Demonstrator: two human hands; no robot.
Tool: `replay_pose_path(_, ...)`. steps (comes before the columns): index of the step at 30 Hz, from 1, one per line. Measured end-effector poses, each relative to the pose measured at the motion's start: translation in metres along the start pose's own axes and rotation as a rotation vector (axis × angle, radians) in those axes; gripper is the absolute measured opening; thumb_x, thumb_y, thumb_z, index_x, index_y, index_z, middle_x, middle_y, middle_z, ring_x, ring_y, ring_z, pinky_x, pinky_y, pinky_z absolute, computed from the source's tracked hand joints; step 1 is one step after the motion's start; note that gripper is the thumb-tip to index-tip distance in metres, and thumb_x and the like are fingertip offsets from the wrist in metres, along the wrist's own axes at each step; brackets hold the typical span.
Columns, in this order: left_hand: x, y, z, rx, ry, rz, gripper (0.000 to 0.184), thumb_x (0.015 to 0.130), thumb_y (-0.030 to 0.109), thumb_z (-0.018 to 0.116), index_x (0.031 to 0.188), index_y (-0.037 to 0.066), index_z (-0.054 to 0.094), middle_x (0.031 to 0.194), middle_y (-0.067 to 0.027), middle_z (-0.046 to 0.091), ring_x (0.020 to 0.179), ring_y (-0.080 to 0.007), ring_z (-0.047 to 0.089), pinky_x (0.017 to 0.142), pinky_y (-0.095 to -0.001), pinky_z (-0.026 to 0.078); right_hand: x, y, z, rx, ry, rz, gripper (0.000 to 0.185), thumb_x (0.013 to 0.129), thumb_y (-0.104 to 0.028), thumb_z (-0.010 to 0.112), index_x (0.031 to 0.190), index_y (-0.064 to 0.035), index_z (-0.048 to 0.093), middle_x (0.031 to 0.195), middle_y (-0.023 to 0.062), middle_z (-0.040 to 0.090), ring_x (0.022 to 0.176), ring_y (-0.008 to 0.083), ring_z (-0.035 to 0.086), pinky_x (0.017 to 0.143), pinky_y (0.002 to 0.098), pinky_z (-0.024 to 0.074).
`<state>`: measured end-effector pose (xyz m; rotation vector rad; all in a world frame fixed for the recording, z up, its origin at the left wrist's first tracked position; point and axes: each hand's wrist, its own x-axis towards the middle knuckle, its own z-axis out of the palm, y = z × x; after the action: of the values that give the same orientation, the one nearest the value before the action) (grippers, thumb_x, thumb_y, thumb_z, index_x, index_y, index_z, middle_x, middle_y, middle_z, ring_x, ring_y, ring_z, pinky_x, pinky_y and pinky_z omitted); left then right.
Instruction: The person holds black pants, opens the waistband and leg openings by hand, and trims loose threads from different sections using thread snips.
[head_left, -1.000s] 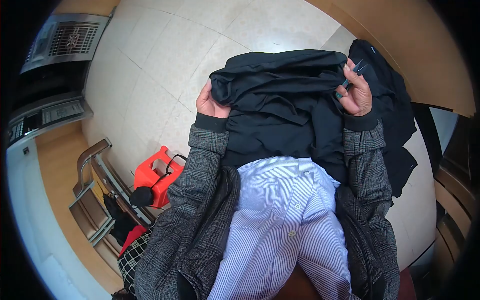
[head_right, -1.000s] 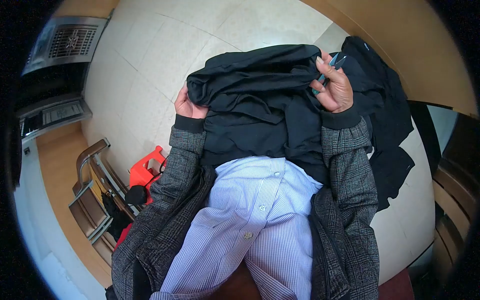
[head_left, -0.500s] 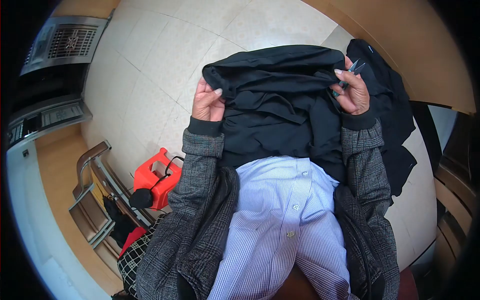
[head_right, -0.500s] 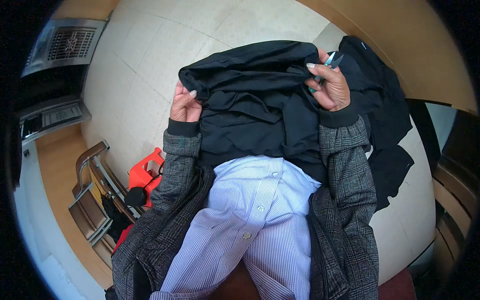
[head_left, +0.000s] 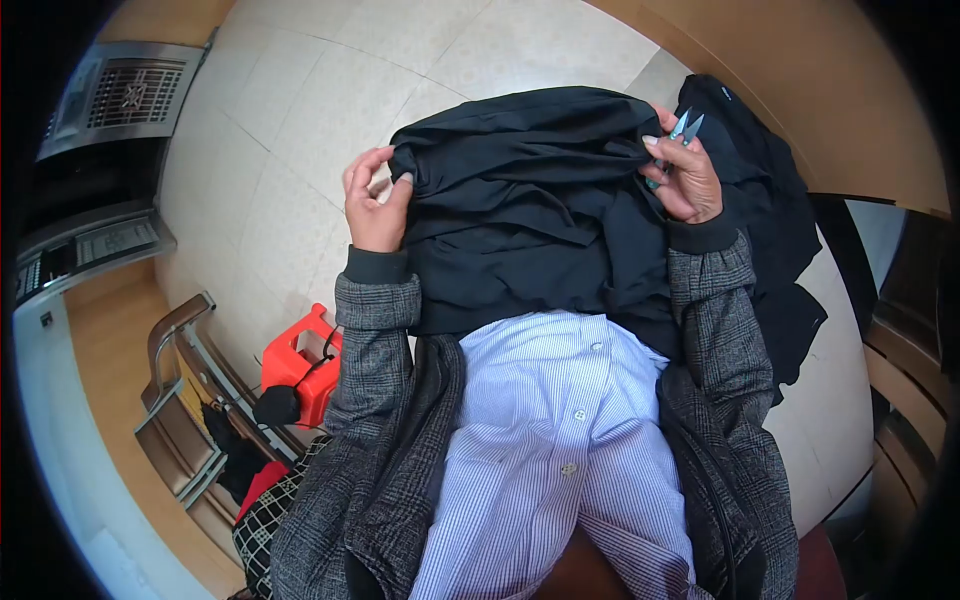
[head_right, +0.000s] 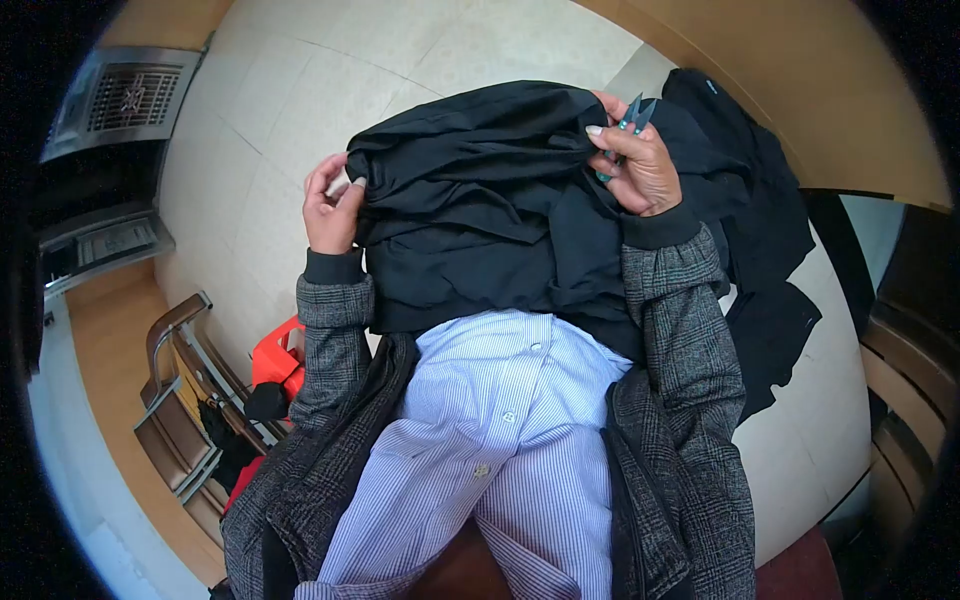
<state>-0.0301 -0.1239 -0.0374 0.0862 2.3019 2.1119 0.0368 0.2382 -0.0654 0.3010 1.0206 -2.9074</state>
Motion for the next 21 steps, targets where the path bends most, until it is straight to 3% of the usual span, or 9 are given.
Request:
replay_pose_path(3,-0.001,0.019,0.021,0.646,0.008,0.498,0.034,0.079,-0.002,0.059,0.112,0.005,0.064,0.115,-0.0120,0.059,0.104,-0.0290,0.058,0.096,-0.0345,0.043,-0.001,-0.001,0.003,-0.028,0.006,0.007,0.047,0.081,0.010,0.058,0.127,0.0021,0.052,0.098,0.0057,0.060,0.062,0.0055,0.045,0.045,0.0154,0.0317)
replay_pose_path(5,-0.004,0.034,0.041,0.691,-0.039,0.595,0.027,0.077,0.001,0.063,0.103,0.005,0.068,0.111,-0.0105,0.061,0.104,-0.0302,0.058,0.096,-0.0369,0.042,-0.003,-0.001,0.007,-0.042,0.029,0.003,0.047,0.081,0.010,0.059,0.127,0.0020,0.052,0.097,0.0057,0.060,0.062,0.0054,0.046,0.045,0.0153,0.0318)
replay_pose_path(9,-0.005,0.041,0.068,0.653,-0.270,0.708,0.023,0.075,0.002,0.066,0.098,0.003,0.067,0.099,-0.0077,0.062,0.091,-0.0266,0.059,0.086,-0.0330,0.045,-0.004,-0.002,0.014,-0.071,0.093,-0.010,0.047,0.080,0.009,0.060,0.126,0.0016,0.052,0.096,0.0057,0.060,0.062,0.0053,0.047,0.045,0.0148,0.0322)
replay_pose_path(13,-0.015,0.039,0.080,0.697,-0.510,0.553,0.019,0.073,0.003,0.068,0.091,0.004,0.066,0.087,-0.0057,0.059,0.077,-0.0223,0.056,0.074,-0.0304,0.045,-0.003,0.001,0.005,-0.027,0.033,-0.009,0.044,0.080,0.008,0.060,0.123,0.0005,0.054,0.095,0.0054,0.060,0.062,0.0055,0.048,0.046,0.0145,0.0332)
replay_pose_path(21,-0.025,0.031,0.078,0.747,-0.435,0.958,0.013,0.072,0.002,0.066,0.084,0.005,0.065,0.077,-0.0048,0.055,0.063,-0.0194,0.050,0.059,-0.0285,0.042,0.002,0.004,-0.004,-0.013,0.003,-0.012,0.038,0.084,0.007,0.060,0.120,-0.0013,0.054,0.090,0.0044,0.059,0.059,0.0057,0.045,0.046,0.0155,0.0340)
